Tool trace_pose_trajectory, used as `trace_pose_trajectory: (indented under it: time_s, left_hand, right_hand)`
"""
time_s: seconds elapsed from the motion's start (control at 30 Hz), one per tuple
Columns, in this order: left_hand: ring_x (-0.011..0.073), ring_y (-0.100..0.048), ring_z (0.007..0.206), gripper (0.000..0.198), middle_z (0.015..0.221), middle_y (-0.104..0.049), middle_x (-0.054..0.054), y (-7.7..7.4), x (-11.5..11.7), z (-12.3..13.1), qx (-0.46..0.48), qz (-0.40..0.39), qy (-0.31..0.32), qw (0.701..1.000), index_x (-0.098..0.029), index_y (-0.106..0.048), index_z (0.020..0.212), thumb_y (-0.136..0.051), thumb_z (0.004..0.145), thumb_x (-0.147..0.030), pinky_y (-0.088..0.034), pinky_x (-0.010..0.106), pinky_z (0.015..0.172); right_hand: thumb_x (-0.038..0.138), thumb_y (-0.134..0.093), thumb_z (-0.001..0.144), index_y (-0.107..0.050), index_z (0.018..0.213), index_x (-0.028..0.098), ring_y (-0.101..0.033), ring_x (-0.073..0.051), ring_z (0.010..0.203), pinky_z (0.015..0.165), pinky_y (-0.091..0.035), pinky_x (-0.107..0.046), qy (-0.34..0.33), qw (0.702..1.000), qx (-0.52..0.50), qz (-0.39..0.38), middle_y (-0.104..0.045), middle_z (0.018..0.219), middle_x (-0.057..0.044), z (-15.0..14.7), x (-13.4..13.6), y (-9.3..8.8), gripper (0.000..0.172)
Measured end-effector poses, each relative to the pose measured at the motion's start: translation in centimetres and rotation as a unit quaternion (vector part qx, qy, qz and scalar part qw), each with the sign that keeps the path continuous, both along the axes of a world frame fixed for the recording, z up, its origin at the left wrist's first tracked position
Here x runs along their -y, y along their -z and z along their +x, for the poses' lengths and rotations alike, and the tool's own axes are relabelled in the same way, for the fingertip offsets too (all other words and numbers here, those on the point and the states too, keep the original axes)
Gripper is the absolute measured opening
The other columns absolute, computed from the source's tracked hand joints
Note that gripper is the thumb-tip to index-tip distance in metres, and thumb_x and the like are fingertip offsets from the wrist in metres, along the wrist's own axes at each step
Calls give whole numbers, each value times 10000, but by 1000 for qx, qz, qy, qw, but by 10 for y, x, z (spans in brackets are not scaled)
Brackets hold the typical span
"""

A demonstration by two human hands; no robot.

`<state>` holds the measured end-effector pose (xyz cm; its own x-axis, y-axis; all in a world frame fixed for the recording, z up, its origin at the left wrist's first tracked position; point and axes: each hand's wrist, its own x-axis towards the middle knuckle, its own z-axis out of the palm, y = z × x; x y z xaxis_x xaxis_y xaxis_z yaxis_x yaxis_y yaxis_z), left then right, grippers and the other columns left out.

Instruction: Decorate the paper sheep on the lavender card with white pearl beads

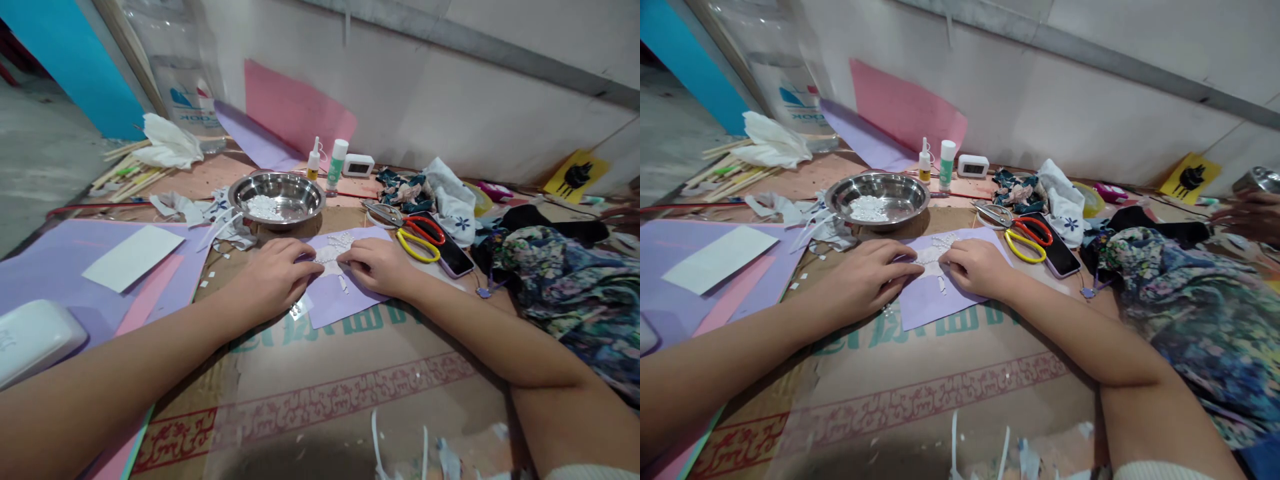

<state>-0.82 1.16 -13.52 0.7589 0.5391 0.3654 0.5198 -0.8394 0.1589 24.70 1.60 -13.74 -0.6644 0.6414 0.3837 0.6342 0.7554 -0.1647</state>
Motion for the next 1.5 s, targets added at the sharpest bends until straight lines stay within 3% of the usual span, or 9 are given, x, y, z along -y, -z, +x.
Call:
trace_pose_trajectory:
  time_s: [0.23, 0.47, 0.73, 0.87, 1.03, 1.17, 1.27, 1.4, 1.5]
  left_hand:
    - [278, -610, 1087, 295, 1177, -670, 140, -1, 1, 0, 31, 4, -29, 999, -137, -664, 1139, -442, 984, -256, -493, 458, 968]
    - [237, -638, 981, 320, 1026, -709, 103, -9, -5, -3, 70, -74, -75, 992, -142, -671, 1079, -376, 958, -173, -516, 409, 909]
    - [208, -658, 1011, 232, 1116, -706, 71, -36, -18, -22, -78, -178, 44, 980, -223, -714, 1084, -545, 936, -279, -505, 337, 882]
    - [211, -669, 973, 239, 1092, -703, 59, -43, -16, -28, -122, -172, 23, 977, -233, -713, 1064, -710, 825, -244, -507, 305, 815]
    - [159, -675, 812, 131, 895, -724, 1, -43, -12, -23, -128, -203, 9, 971, -224, -710, 907, -627, 851, -140, -477, 244, 689]
    - [185, -679, 873, 159, 982, -726, 49, -50, -10, -21, -122, -155, -3, 980, -215, -728, 967, -586, 897, -231, -503, 280, 736]
    - [200, -682, 863, 223, 963, -744, 59, -63, -14, -29, -83, -92, -61, 990, -217, -728, 964, -514, 939, -273, -519, 313, 739]
    - [233, -683, 962, 360, 1067, -747, 79, -77, -33, -60, -15, 27, -186, 982, -226, -718, 1049, -389, 917, -160, -539, 379, 804]
    - [274, -684, 1026, 489, 1166, -731, 105, -72, -55, -85, -58, 58, -193, 978, -222, -726, 1099, -323, 858, -87, -541, 454, 858]
  right_hand:
    - [118, -457, 879, -709, 949, 189, -581, -164, 728, 680, -400, -269, 0, 998, -12, -57, -699, 815, -54, -3, 1, 0, 270]
    - [154, -496, 867, -663, 1160, 148, -544, -139, 627, 629, -406, -252, 86, 985, -109, -102, -681, 776, -30, -1, -3, 0, 336]
    - [161, -494, 867, -671, 1159, 178, -539, -144, 623, 642, -414, -259, 97, 984, -94, -114, -680, 758, -20, -1, -4, -1, 342]
    - [151, -497, 869, -677, 1154, 170, -563, -151, 633, 647, -425, -261, 97, 984, -93, -114, -697, 773, -32, -3, -5, 0, 338]
    - [149, -500, 865, -697, 1134, 156, -606, -163, 674, 665, -446, -264, 97, 985, -94, -109, -728, 814, -58, -4, -5, 0, 334]
    - [142, -495, 864, -701, 1129, 145, -631, -170, 705, 682, -461, -269, 95, 985, -89, -111, -744, 858, -76, -5, -4, -2, 335]
    - [147, -497, 872, -699, 1128, 147, -657, -184, 752, 704, -477, -280, 88, 986, -88, -111, -755, 891, -87, -4, -4, -2, 327]
    - [162, -486, 886, -701, 1106, 163, -665, -188, 765, 714, -489, -292, 78, 987, -101, -97, -760, 915, -86, -5, -4, 0, 309]
    - [156, -485, 867, -703, 1077, 152, -646, -177, 716, 684, -487, -289, 82, 985, -129, -85, -745, 857, -77, -6, -4, -2, 303]
